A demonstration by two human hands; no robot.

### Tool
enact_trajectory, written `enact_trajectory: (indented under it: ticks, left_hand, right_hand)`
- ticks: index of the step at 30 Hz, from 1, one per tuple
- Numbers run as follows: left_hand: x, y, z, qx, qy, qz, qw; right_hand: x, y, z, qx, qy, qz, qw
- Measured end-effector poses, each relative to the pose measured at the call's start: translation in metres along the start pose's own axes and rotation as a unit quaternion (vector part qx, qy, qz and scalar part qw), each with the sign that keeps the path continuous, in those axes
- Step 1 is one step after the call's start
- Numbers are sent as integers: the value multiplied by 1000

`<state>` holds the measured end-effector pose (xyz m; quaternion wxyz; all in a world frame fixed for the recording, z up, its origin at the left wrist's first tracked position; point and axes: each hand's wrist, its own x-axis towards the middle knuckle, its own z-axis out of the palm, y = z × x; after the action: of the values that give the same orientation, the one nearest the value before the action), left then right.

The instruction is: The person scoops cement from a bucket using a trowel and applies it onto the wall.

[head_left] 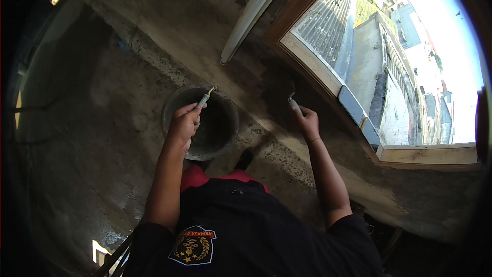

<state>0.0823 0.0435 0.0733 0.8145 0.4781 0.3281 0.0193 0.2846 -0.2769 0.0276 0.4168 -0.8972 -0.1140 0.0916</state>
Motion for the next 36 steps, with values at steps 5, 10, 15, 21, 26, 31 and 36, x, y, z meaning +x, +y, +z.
enact_trajectory:
  ticks: [5, 10, 15, 21, 26, 31, 36]
  left_hand:
    - [-2, -5, -8, -5, 10, 1, 1000]
    - [-4, 0, -5, -6, 4, 3, 1000]
    - [-6, 0, -6, -3, -3, 4, 1000]
    - [-8, -4, -15, -2, 5, 7, 1000]
    - [-8, -5, -20, -8, 10, 0, 1000]
    - [-9, -7, -26, 5, 25, -18, 1000]
    - [-6, -8, -29, 3, 18, -23, 1000]
  right_hand:
    - [-30, -20, -14, 81, -16, 112, 990]
    - [-22, -19, -2, 24, -68, 63, 995]
    - [12, 9, -19, -3, -7, -54, 999]
    - [-60, 4, -27, 213, -134, 214, 944]
    - [-49, -3, 3, -154, -128, 2, 980]
    - [-23, -22, 31, -243, -67, 21, 967]
    - [1, 3, 27, -301, 5, 22, 953]
